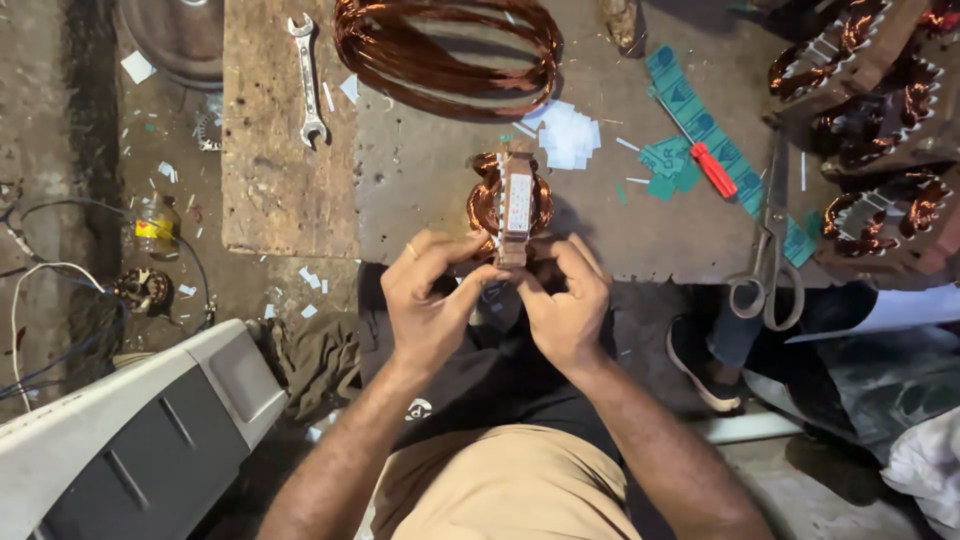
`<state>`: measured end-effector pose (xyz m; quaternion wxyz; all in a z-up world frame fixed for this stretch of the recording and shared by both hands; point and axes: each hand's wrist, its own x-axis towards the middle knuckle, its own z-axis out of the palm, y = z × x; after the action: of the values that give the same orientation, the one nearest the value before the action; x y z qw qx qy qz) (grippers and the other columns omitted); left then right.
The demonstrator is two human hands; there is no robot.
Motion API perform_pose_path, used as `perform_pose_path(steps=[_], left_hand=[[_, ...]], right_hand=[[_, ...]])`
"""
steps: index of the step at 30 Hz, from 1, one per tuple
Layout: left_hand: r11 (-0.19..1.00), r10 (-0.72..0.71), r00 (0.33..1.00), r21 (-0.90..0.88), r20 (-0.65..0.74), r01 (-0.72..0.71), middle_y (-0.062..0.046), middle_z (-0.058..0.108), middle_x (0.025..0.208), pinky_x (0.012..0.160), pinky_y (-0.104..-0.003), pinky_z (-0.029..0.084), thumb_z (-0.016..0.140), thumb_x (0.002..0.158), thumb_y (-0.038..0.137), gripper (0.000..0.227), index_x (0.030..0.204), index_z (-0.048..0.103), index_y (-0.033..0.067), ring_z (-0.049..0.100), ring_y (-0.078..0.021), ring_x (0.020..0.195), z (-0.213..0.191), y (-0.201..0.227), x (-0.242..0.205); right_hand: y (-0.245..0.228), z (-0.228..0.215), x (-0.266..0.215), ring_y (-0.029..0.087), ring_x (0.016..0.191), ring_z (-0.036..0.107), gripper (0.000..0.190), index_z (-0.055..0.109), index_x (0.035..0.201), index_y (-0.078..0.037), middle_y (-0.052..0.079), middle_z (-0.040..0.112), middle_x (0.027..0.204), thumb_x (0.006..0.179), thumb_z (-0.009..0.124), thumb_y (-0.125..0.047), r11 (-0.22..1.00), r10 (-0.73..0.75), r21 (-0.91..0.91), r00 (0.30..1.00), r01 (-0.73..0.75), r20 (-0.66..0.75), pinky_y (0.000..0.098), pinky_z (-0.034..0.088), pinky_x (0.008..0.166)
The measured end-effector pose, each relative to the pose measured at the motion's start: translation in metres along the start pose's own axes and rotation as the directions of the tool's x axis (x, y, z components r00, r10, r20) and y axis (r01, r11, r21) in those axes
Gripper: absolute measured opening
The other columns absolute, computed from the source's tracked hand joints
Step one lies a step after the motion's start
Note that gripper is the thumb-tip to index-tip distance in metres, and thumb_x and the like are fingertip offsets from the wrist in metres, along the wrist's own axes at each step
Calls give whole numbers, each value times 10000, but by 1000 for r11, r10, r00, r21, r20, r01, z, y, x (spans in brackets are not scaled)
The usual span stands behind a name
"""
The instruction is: The person sits at a workbench and hand-winds copper magnet wire around the slots of a motor stator core, guiding and pressing the wire turns into place with both hands. They then pull a length of wire from the coil on the bench, fold it, and continue winding turns onto the stator.
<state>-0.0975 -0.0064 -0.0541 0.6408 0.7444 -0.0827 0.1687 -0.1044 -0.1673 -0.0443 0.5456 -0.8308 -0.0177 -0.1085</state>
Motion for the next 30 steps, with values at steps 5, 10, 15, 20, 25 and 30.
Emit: perform_pose_path(steps=[5, 10, 15, 20, 25, 30], left_hand=[[998, -69, 995, -14, -77, 68, -128, 722, 1067, 844, -285, 572, 872, 817, 14, 367, 1155, 731, -8, 712, -193, 948, 10, -2, -12], [995, -93, 987, -39, -127, 89, -119, 733, 1037, 818, -275, 570, 879, 812, 20, 372, 1156, 741, -13, 721, -174, 918, 12, -10, -16], [985, -104, 994, -131, 40, 108, -149, 624, 1370, 1041, -342, 589, 899, 830, 292, 709, 1400, 577, 20, 664, -245, 1240, -5, 2, 4], [922, -110, 991, -365, 79, 132, -163, 420, 1626, 1310, -449, 346, 426, 919, 882, 1075, 1627, 295, 83, 394, -288, 1530, 1, -25, 42], [974, 7, 987, -223, 159, 30, -157, 244, 1730, 1328, -479, 256, 141, 909, 951, 1125, 1654, 214, 111, 245, -299, 1589, 47, -43, 51], [962, 16, 985, -271, 173, 32, -163, 262, 1718, 1339, -464, 219, 167, 967, 906, 1065, 1650, 218, 91, 243, -300, 1589, 31, -37, 53]], right_hand=[[-9, 5, -4, 135, 718, 568, 263, 701, 1056, 17, 61, 584, 883, 826, 827, 37, 989, -115, -95, 992, 110, -53, 280, 456, 645], [-2, 7, -7, 141, 707, 557, 272, 723, 1076, 6, 50, 593, 863, 833, 841, 30, 981, -151, -143, 982, 134, -114, 290, 449, 645], [18, -14, -2, 154, 940, 613, 460, 669, 1270, 36, 101, 600, 1135, 877, 873, -90, 994, -97, 51, 995, 96, 9, 282, 509, 834], [27, -9, 44, 233, 1363, 548, 777, 496, 1508, 18, 150, 559, 1453, 1053, 578, -606, 906, -163, 392, 986, 158, -21, 377, 438, 1139], [-2, 28, 71, 238, 1513, 365, 873, 309, 1605, -29, 163, 409, 1631, 1074, 432, -710, 810, -177, 566, 984, 152, -11, 440, 296, 1283], [-3, 20, 71, 271, 1491, 395, 892, 298, 1617, -13, 212, 426, 1633, 1087, 390, -724, 786, -131, 618, 982, 18, 137, 422, 298, 1265]])
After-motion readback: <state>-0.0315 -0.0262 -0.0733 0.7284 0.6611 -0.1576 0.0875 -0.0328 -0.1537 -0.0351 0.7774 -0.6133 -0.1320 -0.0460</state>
